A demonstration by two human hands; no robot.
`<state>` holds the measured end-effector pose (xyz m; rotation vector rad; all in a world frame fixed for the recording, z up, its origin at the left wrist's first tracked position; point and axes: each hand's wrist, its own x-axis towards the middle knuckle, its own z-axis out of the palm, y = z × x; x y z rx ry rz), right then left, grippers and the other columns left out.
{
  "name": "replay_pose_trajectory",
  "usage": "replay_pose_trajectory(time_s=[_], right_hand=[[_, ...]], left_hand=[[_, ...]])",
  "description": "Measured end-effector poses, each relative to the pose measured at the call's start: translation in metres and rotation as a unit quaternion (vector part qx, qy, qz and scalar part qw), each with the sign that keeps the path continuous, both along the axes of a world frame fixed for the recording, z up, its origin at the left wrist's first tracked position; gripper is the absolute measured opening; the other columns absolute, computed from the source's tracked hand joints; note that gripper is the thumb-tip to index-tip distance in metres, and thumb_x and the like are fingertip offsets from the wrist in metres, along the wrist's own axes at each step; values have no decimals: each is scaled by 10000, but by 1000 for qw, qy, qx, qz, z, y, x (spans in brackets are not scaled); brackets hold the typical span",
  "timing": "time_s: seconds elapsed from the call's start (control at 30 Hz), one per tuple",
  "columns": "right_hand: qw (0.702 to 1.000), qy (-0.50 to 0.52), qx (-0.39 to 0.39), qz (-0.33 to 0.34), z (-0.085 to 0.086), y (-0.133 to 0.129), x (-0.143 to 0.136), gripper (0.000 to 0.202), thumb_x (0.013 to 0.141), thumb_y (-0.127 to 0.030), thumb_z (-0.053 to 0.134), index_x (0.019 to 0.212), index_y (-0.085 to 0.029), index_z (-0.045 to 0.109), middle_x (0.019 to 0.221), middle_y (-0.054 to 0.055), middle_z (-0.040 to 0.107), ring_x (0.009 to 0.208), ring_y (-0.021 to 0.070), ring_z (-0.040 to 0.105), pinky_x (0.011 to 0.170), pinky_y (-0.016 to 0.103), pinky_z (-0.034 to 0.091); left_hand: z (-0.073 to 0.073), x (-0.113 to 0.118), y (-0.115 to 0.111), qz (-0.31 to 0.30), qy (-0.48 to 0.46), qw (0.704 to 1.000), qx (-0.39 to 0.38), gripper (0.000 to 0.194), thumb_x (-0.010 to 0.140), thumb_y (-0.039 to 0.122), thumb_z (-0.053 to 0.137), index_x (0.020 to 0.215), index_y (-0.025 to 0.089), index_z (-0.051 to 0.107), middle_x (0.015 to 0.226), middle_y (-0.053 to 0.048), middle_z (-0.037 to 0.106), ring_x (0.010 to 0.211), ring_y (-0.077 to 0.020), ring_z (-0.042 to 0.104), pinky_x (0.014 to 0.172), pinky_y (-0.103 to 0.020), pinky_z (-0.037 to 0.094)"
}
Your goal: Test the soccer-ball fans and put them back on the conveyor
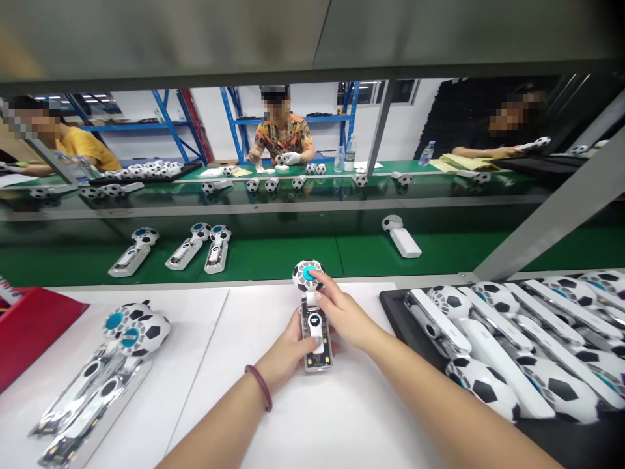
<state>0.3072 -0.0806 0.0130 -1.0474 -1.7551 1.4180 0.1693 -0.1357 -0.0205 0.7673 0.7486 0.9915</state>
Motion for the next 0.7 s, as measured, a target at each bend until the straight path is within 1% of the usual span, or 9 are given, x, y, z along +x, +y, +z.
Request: replay_pose_trajectory(time_s=[0.13,0.27,0.33,0.4,0.43,0.5,0.6,0.67,0.7], right_hand=[[1000,-18,9,-1,1,-1,0,463,879,-324,408,1332,-379,332,861,1,584,631,135,538,582,263,433],[1000,-14,12,11,4,-2,1,555,838,-290,493,1350,-385,300,1015,20,593,798,165,579,714,310,461],[999,24,-20,10,4,0,1,708,802,-272,553,1395,-368,178,1117,46,563,879,180,581,735,317,471],[992,93,-89,-15,2,2,0,887,765,-265,603,1413,-347,2,1197,74,518,909,181,583,692,292,485],[983,124,-133,-25,1,2,-1,920,752,-275,618,1413,-326,-19,1201,86,515,895,177,589,649,269,486],[965,148,-218,-12,-2,2,-3,817,735,-321,633,1402,-268,164,1134,96,559,808,167,601,545,225,457],[947,116,-288,85,1,-2,-5,476,727,-383,615,1148,-174,549,918,91,636,622,156,581,421,212,372],[956,86,-257,111,14,-6,0,360,711,-384,626,988,-154,631,819,79,647,600,171,582,440,240,395],[969,65,-218,96,24,-8,6,316,696,-374,647,919,-150,650,793,76,649,634,189,596,491,266,435]], left_hand=[[-1,0,0,-5,-1,1000,3,658,710,225,683,1246,244,301,1164,-125,533,937,-268,610,824,-420,453],[-5,-1,0,-3,3,1000,24,619,744,212,654,1248,255,296,1183,-123,524,953,-258,606,827,-406,455],[-7,-2,0,-1,12,1000,27,620,750,216,648,1252,254,286,1168,-126,532,939,-261,613,819,-413,460],[-8,-3,-1,-10,21,999,31,622,747,235,653,1248,252,285,1154,-128,536,922,-268,621,817,-433,463],[-9,-3,-2,-22,27,999,35,624,743,243,658,1244,253,285,1148,-127,538,919,-272,624,822,-447,462],[-9,-5,-4,-58,42,996,51,624,739,255,667,1233,252,287,1132,-122,541,922,-277,626,842,-476,452],[-7,-7,-5,-114,69,988,74,602,742,274,669,1217,242,300,1116,-121,543,960,-287,613,868,-501,434],[-5,-9,-5,-131,55,986,84,660,717,296,695,1238,238,295,1131,-128,534,1031,-297,574,885,-495,422],[-4,-9,-5,-132,35,987,85,700,700,305,709,1255,244,286,1153,-130,522,1068,-299,549,896,-491,415]])
